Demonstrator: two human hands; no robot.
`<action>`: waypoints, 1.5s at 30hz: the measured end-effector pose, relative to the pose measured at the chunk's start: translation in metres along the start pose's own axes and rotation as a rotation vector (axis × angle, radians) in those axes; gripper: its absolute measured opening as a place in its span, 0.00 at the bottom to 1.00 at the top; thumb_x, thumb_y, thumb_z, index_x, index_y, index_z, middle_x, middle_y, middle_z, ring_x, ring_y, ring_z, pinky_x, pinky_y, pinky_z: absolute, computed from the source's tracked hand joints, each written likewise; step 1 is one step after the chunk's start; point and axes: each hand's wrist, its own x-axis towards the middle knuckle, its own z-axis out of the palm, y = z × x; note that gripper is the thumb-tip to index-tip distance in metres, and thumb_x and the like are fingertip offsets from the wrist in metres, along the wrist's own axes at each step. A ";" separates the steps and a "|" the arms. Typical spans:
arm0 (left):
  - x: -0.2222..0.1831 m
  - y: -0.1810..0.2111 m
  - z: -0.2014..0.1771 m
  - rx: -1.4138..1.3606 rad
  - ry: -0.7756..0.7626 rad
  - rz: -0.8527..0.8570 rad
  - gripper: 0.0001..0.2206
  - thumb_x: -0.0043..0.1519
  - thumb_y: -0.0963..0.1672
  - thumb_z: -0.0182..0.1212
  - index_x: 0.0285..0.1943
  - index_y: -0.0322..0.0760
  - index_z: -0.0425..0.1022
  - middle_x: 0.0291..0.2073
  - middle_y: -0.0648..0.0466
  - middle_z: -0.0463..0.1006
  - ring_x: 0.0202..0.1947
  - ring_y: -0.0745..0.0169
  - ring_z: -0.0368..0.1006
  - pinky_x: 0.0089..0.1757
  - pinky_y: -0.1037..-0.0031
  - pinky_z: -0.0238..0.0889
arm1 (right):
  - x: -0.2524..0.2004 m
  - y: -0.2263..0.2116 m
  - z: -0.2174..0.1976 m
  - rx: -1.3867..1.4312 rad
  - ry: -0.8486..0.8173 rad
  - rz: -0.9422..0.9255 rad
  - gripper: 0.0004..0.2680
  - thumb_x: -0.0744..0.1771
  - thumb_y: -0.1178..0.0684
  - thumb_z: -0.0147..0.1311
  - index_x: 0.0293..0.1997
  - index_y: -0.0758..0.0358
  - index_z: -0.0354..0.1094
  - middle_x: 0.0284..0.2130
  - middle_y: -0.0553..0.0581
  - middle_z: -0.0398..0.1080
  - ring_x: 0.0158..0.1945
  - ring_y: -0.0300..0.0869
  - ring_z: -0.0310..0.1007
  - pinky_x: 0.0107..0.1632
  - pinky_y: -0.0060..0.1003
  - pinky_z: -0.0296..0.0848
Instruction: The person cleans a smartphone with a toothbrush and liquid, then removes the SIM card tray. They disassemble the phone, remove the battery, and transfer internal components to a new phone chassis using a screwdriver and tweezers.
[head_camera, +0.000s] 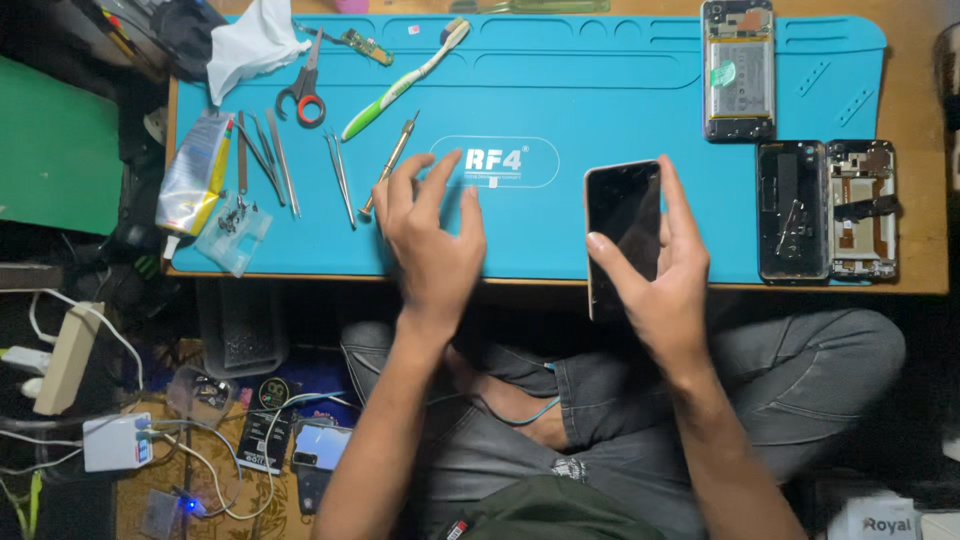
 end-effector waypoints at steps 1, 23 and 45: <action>0.001 0.017 -0.004 -0.003 -0.001 0.009 0.15 0.65 0.39 0.68 0.61 0.40 0.82 0.54 0.46 0.76 0.53 0.43 0.68 0.57 0.55 0.65 | -0.001 -0.006 0.002 0.002 0.008 -0.004 0.32 0.68 0.62 0.63 0.81 0.72 0.44 0.77 0.67 0.55 0.76 0.45 0.59 0.78 0.38 0.58; -0.029 0.092 -0.013 -0.600 -0.213 -0.534 0.04 0.60 0.39 0.65 0.33 0.36 0.82 0.22 0.59 0.81 0.24 0.79 0.74 0.29 0.84 0.71 | -0.023 -0.024 -0.003 -0.347 -0.038 -0.180 0.33 0.66 0.57 0.72 0.80 0.66 0.52 0.77 0.65 0.60 0.79 0.47 0.63 0.79 0.38 0.60; -0.011 0.057 -0.015 -0.857 -0.384 -0.505 0.06 0.66 0.41 0.67 0.47 0.32 0.85 0.31 0.55 0.85 0.30 0.70 0.77 0.38 0.79 0.75 | -0.009 -0.031 0.005 -0.348 -0.057 -0.087 0.33 0.66 0.54 0.71 0.80 0.64 0.53 0.75 0.63 0.63 0.75 0.43 0.65 0.75 0.34 0.61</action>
